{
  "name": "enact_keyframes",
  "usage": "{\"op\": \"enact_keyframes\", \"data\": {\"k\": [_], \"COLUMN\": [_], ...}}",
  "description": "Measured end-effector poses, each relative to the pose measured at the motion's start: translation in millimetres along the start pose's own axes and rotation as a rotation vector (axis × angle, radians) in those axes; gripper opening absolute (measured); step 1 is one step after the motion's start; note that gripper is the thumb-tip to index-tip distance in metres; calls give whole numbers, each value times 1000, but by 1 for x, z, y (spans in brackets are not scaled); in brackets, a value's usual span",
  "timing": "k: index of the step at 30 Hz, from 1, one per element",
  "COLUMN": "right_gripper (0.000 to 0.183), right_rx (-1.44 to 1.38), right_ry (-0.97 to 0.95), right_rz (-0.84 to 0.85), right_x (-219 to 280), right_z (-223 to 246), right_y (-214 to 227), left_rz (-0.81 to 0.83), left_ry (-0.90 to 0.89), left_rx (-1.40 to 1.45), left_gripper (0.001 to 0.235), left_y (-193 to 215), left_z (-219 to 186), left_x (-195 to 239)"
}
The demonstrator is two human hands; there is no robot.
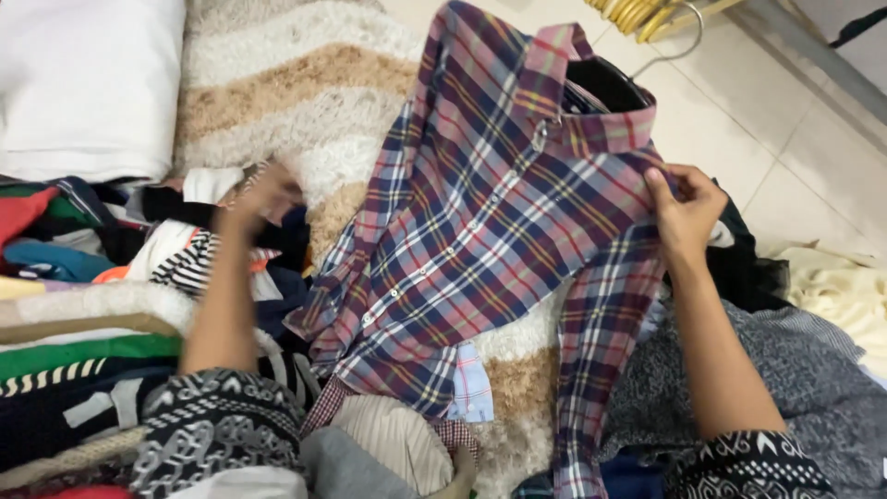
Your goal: The person sits on the floor and buttons a plaid shirt, then places it on a hanger. They proceed to pick up a grey sweater, place it on a hanger, and set it aside. The person then buttons a grey checkered shirt and hangs it, followed by buttoning and hanging a light blue shirt.
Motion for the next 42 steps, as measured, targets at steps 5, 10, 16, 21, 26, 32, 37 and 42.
{"op": "enact_keyframes", "data": {"k": [5,10,16,21,26,32,37,42], "right_gripper": [12,13,14,12,13,13,27,47], "right_rx": [-63,-45,-94,-71,31,128,-11,394], "right_ry": [-26,-65,9,18,-85,-182,-192,203], "right_rz": [-55,-117,-92,-59,-4,186,265,234], "right_x": [-19,-44,-79,-108,-121,-122,-94,40], "right_z": [13,0,-4,-3,-41,-98,-135,-22], "right_y": [-4,-9,-62,-143,-224,-307,-334,-264], "left_rz": [-210,-446,-645,-1063,-952,-856,-825,-752], "left_ry": [610,31,145,105,274,204,320,88], "left_rx": [-149,1032,-7,-234,252,535,545,166], "left_gripper": [79,33,43,13,42,43,32,23], "left_y": [-143,-46,112,165,116,92,75,77], "left_z": [-136,-51,-172,-143,-143,-133,-102,-106], "left_x": [4,8,73,111,84,65,68,65]}}
Point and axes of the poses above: each hand's wrist, its own x-axis away from the middle knuckle, its own y-axis out of the back of the hand, z = x × y, the point moved 7 cm from there along -x, towards the middle knuckle, and after that the axes turned 7 degrees about x, right-handed, at the moved point
